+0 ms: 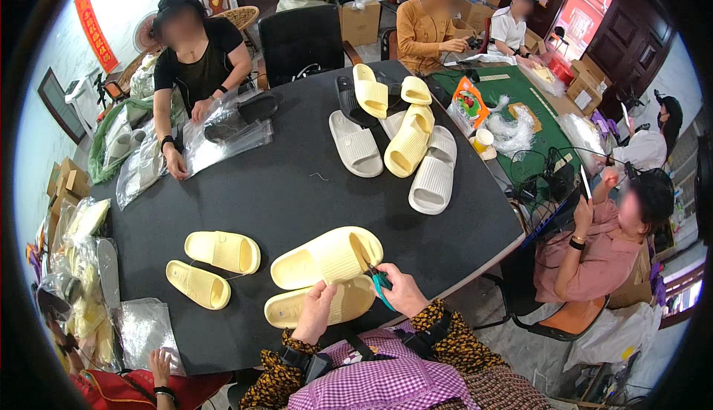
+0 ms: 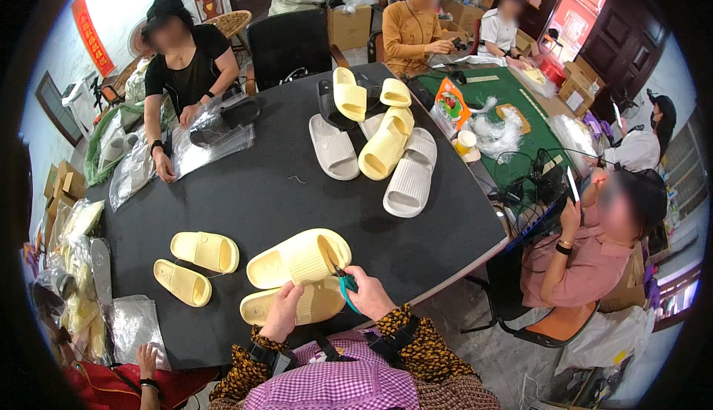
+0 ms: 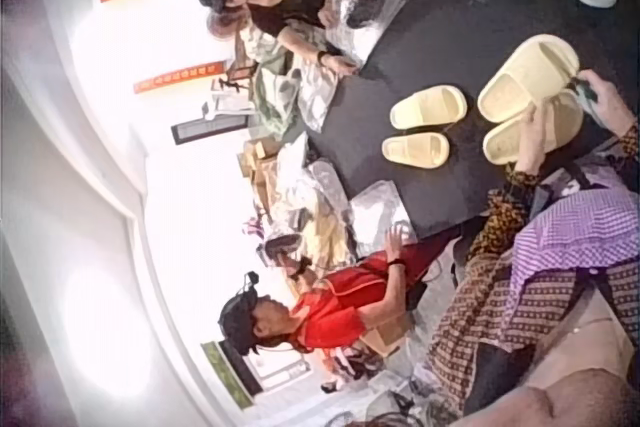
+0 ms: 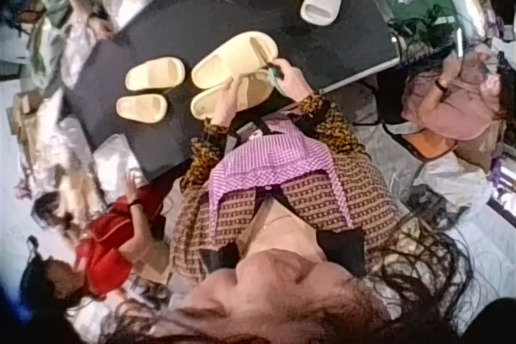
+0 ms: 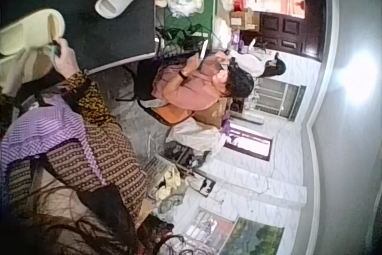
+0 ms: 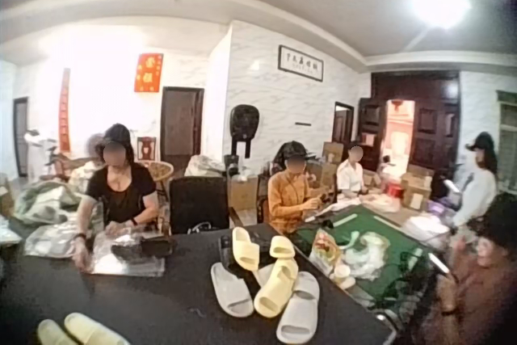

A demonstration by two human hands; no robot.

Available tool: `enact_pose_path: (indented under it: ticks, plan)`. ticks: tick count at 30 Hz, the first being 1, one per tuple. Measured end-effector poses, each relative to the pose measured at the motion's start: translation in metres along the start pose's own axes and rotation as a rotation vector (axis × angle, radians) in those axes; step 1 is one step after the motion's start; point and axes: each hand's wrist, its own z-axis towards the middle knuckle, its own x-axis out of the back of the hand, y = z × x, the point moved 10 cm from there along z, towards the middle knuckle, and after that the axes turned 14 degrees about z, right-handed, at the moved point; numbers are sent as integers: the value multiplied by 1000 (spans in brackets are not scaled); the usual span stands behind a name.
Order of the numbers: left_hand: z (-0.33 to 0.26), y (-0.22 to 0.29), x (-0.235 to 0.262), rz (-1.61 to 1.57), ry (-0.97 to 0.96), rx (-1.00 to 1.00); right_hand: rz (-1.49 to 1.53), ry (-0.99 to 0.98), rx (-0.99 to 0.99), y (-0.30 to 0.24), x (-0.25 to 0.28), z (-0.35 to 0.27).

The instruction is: The recorder trims excess material from rubber slippers using scissors in a manufacturing workshop.

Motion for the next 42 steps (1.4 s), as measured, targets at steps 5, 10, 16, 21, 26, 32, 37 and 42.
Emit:
enact_pose_path:
  ticks: [5, 10, 16, 21, 26, 32, 37, 42]
  plan:
    - [5, -7, 32, -307, 187, 15, 9, -213, -122, -13, -14, -15]
    - [8, 7, 45, -461, 253, -46, -48, -283, -185, 5, -20, -28]
    - [8, 3, 44, -484, 277, -54, -94, -327, -226, 8, -27, -28]
    - [7, 1, 32, -440, 233, -47, -40, -271, -91, -1, -27, -20]
    - [5, 16, 23, -397, 182, -78, -23, -197, -92, -2, -18, -18]
    - [2, 19, 19, -278, 125, -19, 80, 119, -18, -7, 17, -9]
    - [5, 24, -7, -33, -58, 10, 277, 192, -37, 18, 27, -4]
    - [2, 27, -18, 204, -182, 57, 528, 332, -99, 45, 33, 0]
